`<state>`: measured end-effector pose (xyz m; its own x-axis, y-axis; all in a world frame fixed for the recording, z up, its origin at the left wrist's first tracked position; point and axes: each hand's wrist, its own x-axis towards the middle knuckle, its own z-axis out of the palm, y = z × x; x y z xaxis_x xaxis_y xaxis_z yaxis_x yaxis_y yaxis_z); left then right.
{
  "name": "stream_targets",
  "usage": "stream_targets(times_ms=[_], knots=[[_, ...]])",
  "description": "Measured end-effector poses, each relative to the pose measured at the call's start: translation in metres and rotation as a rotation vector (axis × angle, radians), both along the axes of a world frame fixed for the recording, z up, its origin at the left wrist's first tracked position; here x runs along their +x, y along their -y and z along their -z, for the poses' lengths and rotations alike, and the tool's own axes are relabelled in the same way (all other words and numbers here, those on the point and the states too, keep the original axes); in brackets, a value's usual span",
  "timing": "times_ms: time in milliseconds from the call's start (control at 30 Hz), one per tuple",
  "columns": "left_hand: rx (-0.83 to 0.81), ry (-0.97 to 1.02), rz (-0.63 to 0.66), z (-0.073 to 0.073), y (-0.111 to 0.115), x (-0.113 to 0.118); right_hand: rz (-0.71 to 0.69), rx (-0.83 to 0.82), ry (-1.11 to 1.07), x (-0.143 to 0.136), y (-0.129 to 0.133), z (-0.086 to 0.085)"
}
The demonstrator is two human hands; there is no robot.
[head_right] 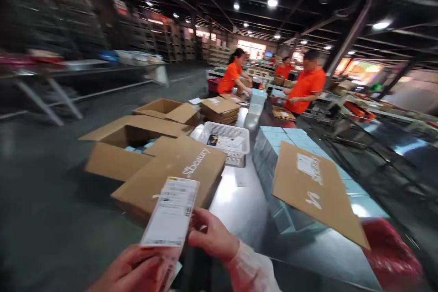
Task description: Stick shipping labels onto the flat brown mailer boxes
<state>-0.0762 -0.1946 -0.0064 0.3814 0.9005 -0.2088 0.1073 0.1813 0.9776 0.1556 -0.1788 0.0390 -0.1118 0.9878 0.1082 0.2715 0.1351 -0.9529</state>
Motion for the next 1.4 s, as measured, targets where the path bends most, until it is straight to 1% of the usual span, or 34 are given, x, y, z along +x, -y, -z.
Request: stream_targets(times_ms=[33, 67, 100, 133, 167, 200, 233, 267, 300, 367, 433, 533, 567, 600, 633, 667, 733, 767, 800, 833, 900, 967, 1000, 1067, 1100, 1133, 1200, 1267, 1300, 1333, 1367, 1400], knots=[[0.018, 0.001, 0.112, -0.003, -0.008, -0.01, -0.046, -0.056, -0.12, -0.033, -0.001, 0.017], [0.015, 0.054, 0.183, -0.004, -0.017, -0.019, -0.055, -0.112, -0.225, -0.058, -0.003, 0.032], [0.005, 0.14, 0.189, -0.005, -0.029, -0.027, -0.056, -0.171, -0.303, -0.076, -0.006, 0.044], [-0.005, 0.234, 0.119, -0.003, -0.041, -0.034, -0.074, -0.226, -0.342, -0.089, -0.012, 0.053], [-0.015, 0.296, 0.002, -0.001, -0.053, -0.039, -0.109, -0.255, -0.335, -0.097, -0.02, 0.059], [-0.029, 0.309, -0.113, 0.003, -0.065, -0.042, -0.148, -0.259, -0.305, -0.101, -0.03, 0.062], [-0.039, 0.294, -0.216, 0.008, -0.075, -0.043, -0.169, -0.249, -0.261, -0.104, -0.042, 0.063], [-0.045, 0.257, -0.279, 0.012, -0.084, -0.043, -0.163, -0.23, -0.202, -0.105, -0.054, 0.061], [-0.048, 0.226, -0.307, 0.017, -0.091, -0.041, -0.137, -0.203, -0.132, -0.105, -0.065, 0.057], [-0.032, 0.202, -0.319, 0.025, -0.102, -0.036, -0.08, -0.155, 0.02, -0.105, -0.083, 0.047], [-0.015, 0.175, -0.348, 0.03, -0.111, -0.031, -0.065, -0.127, 0.128, -0.105, -0.094, 0.04], [0.012, 0.133, -0.42, 0.033, -0.126, -0.027, 0.011, -0.099, 0.139, -0.103, -0.107, 0.039], [0.001, 0.147, -0.423, 0.033, -0.131, -0.027, 0.042, -0.084, 0.138, -0.101, -0.115, 0.04], [-0.034, 0.183, -0.397, 0.032, -0.137, -0.029, 0.076, -0.053, 0.142, -0.097, -0.125, 0.041], [-0.085, 0.239, -0.331, 0.031, -0.143, -0.032, 0.112, -0.006, 0.157, -0.093, -0.139, 0.042], [-0.15, 0.303, -0.234, 0.03, -0.15, -0.036, 0.155, 0.05, 0.196, -0.087, -0.157, 0.042], [-0.277, 0.424, -0.015, 0.028, -0.165, -0.044, 0.259, 0.151, 0.318, -0.072, -0.203, 0.041], [-0.32, 0.466, 0.061, 0.027, -0.174, -0.048, 0.314, 0.177, 0.389, -0.065, -0.23, 0.041], [-0.354, 0.484, 0.1, 0.028, -0.182, -0.051, 0.362, 0.183, 0.448, -0.058, -0.256, 0.04], [-0.382, 0.481, 0.098, 0.028, -0.19, -0.054, 0.403, 0.177, 0.499, -0.052, -0.281, 0.041], [-0.425, 0.441, 0.045, 0.031, -0.201, -0.058, 0.461, 0.145, 0.574, -0.043, -0.322, 0.043], [-0.436, 0.403, 0.027, 0.034, -0.201, -0.064, 0.496, 0.109, 0.654, -0.04, -0.349, 0.049], [-0.432, 0.389, 0.049, 0.035, -0.197, -0.069, 0.503, 0.099, 0.693, -0.041, -0.356, 0.052], [-0.43, 0.373, 0.126, 0.034, -0.184, -0.083, 0.477, 0.105, 0.755, -0.051, -0.359, 0.061], [-0.421, 0.371, 0.153, 0.031, -0.178, -0.091, 0.441, 0.109, 0.796, -0.061, -0.355, 0.065], [-0.408, 0.366, 0.158, 0.028, -0.175, -0.098, 0.4, 0.106, 0.847, -0.072, -0.348, 0.069], [-0.356, 0.352, 0.091, 0.02, -0.182, -0.108, 0.314, 0.083, 0.959, -0.099, -0.32, 0.077], [-0.279, 0.314, -0.031, 0.017, -0.204, -0.111, 0.156, 0.11, 1.025, -0.12, -0.277, 0.083], [-0.22, 0.251, -0.095, 0.018, -0.219, -0.109, 0.007, 0.166, 1.012, -0.126, -0.252, 0.088], [-0.144, 0.163, -0.153, 0.021, -0.235, -0.106, -0.14, 0.228, 0.965, -0.126, -0.227, 0.093], [-0.054, 0.061, -0.201, 0.026, -0.251, -0.103, -0.23, 0.27, 0.911, -0.122, -0.202, 0.1], [0.036, -0.044, -0.239, 0.031, -0.265, -0.098, -0.169, 0.284, 0.861, -0.115, -0.179, 0.11]])
